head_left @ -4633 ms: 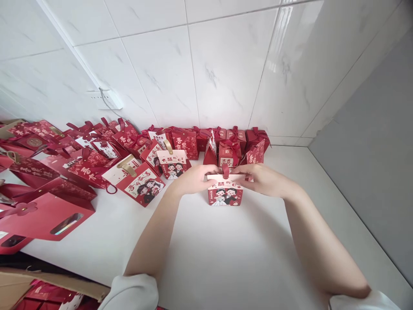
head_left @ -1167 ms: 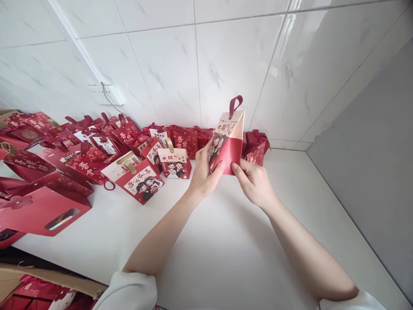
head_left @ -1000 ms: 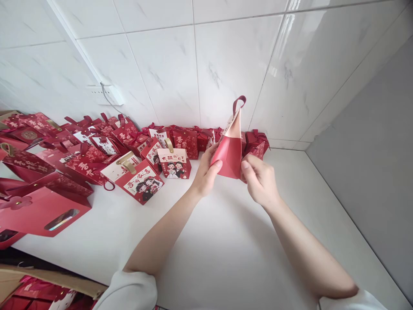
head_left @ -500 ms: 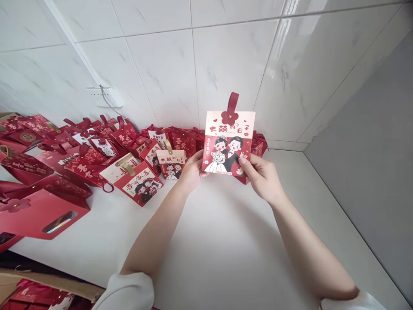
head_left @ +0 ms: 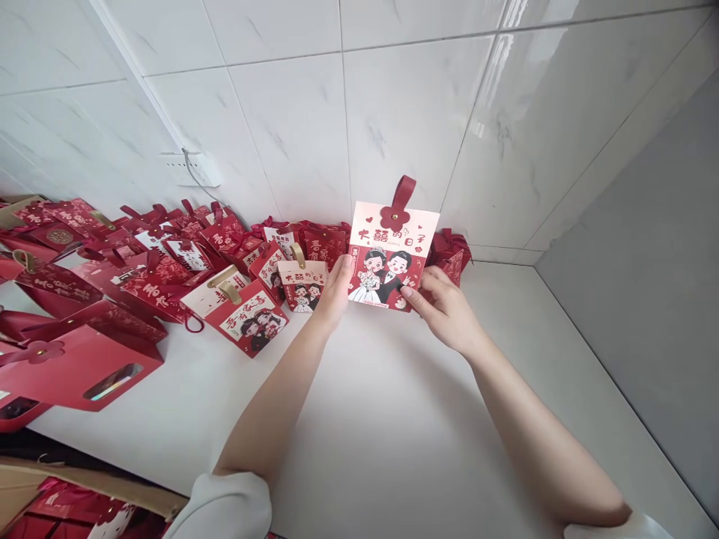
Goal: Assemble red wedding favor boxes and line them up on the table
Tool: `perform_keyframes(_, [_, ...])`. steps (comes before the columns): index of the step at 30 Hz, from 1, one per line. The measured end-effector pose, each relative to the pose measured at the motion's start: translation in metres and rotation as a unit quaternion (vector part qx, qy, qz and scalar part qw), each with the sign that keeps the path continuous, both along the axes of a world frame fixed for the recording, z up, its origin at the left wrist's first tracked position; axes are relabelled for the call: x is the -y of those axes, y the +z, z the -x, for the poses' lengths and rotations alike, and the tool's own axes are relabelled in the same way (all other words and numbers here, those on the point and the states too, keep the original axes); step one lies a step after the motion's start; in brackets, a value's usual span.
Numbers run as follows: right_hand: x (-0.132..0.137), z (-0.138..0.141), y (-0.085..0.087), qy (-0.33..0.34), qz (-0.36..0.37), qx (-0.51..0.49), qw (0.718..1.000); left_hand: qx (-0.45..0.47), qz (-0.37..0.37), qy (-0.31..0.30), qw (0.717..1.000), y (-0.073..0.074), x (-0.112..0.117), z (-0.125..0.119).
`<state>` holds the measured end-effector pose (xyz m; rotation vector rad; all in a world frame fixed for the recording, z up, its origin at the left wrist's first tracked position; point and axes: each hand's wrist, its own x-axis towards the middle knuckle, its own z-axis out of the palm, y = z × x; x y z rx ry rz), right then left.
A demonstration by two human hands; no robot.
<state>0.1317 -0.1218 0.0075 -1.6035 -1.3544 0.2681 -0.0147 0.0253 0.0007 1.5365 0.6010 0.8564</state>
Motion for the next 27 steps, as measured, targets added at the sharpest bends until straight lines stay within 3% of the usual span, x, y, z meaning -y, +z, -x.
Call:
perform_keyframes(3, [-0.009,0.000,-0.009,-0.081,-0.077,-0.071,0.991,0.012,0.029,-0.015,0.999,0.003,0.006,-0.002])
perform_keyframes(8, [-0.020,0.009,-0.023,-0.067,-0.105,-0.219,0.968,-0.023,0.075,-0.040,0.996,0.000,0.015,-0.007])
perform_keyframes(12, [-0.024,0.017,-0.028,-0.079,-0.138,-0.205,0.966,-0.012,0.085,-0.025,0.996,-0.008,0.017,-0.012])
perform_keyframes(15, [-0.024,0.011,-0.027,-0.075,-0.137,-0.186,0.970,-0.025,0.086,-0.027,0.996,-0.005,0.012,-0.010])
perform_keyframes(17, [-0.022,0.001,-0.024,-0.036,-0.130,-0.154,0.979,-0.058,0.067,-0.049,0.995,0.005,0.005,-0.001])
perform_keyframes(19, [-0.018,-0.011,-0.021,0.047,-0.102,-0.107,0.988,-0.114,0.019,-0.088,0.989,0.019,-0.005,0.015])
perform_keyframes(22, [-0.014,-0.024,-0.024,0.182,-0.004,-0.053,0.982,-0.220,-0.054,-0.151,0.962,0.030,-0.019,0.044])
perform_keyframes(24, [-0.014,-0.024,-0.035,0.229,0.058,-0.019,0.972,-0.274,-0.085,-0.132,0.949,0.023,-0.025,0.059])
perform_keyframes(27, [-0.014,-0.018,-0.061,0.261,0.095,0.039,0.960,-0.305,-0.133,-0.075,0.940,-0.006,-0.026,0.070])
